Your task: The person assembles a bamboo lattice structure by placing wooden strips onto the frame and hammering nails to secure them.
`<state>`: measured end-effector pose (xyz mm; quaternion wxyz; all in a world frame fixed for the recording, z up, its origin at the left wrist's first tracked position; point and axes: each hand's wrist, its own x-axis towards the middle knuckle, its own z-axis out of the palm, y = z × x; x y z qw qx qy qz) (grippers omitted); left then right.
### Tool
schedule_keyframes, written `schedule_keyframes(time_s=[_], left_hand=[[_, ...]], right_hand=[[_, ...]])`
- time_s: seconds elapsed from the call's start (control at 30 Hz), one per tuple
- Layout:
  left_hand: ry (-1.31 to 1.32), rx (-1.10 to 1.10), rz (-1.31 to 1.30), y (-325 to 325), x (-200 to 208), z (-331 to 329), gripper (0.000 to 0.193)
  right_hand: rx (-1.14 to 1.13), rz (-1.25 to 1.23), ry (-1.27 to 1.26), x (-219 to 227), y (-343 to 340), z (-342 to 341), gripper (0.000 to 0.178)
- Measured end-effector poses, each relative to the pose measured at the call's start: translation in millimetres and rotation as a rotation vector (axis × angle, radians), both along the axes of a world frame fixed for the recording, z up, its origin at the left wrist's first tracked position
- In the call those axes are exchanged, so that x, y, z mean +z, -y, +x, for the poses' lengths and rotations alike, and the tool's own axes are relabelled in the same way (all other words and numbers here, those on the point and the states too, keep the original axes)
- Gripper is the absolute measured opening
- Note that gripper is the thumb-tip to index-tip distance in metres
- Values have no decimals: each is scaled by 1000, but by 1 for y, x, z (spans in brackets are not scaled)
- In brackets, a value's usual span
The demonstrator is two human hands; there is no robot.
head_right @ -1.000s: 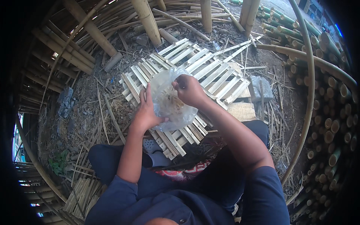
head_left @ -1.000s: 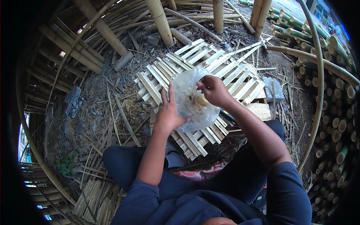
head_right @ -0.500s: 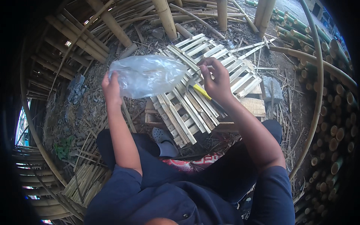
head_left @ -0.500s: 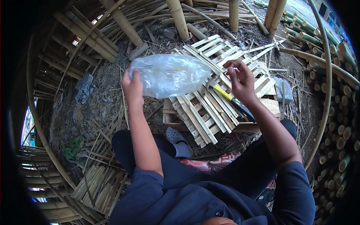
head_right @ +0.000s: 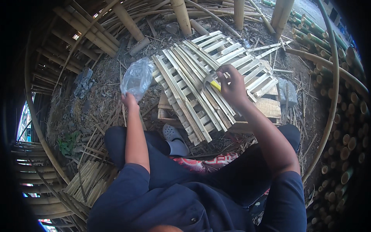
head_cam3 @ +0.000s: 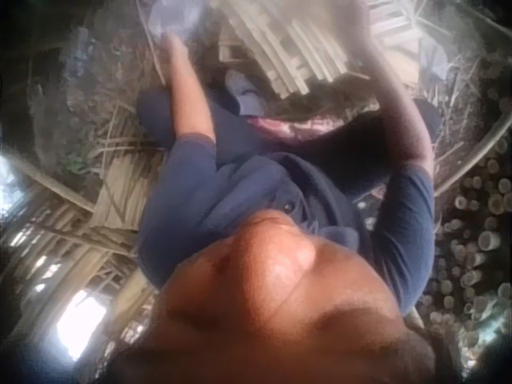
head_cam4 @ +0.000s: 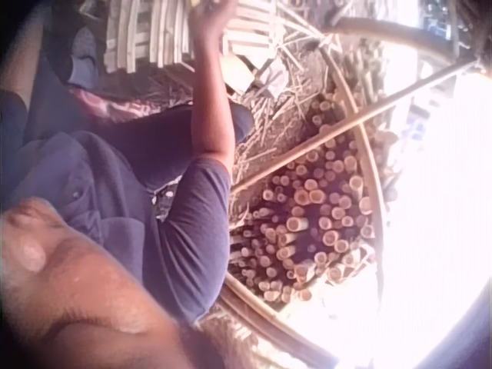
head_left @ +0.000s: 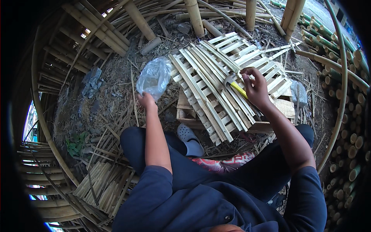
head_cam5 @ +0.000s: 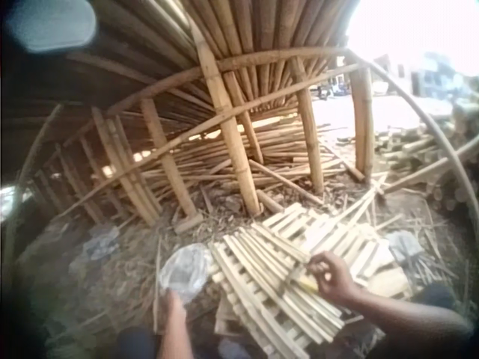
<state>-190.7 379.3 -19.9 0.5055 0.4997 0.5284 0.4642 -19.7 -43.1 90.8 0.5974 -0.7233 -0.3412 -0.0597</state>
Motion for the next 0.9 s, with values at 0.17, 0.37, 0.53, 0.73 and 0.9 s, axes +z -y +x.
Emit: schedule_keyframes(time_s=[0.17,0.37,0.53,0.73,0.9], left_hand=[[-236,58,-277,-2,-132,-36,49],[-64,-223,-839,33,-150,-33,58],[-529,284,-470,5,-113,-34,58],[-32,-216,439,62,33,38,33],[-180,-1272,339,181,132,56,43]], right_hand=[[43,-28,1,-10,-9,0,7],[38,-148,-104,-9,5,0,12],[103,-215,-363,-9,-6,-5,34],[168,-217,-332,-13,4,-1,36],[241,-157,-512,-7,5,-11,31]])
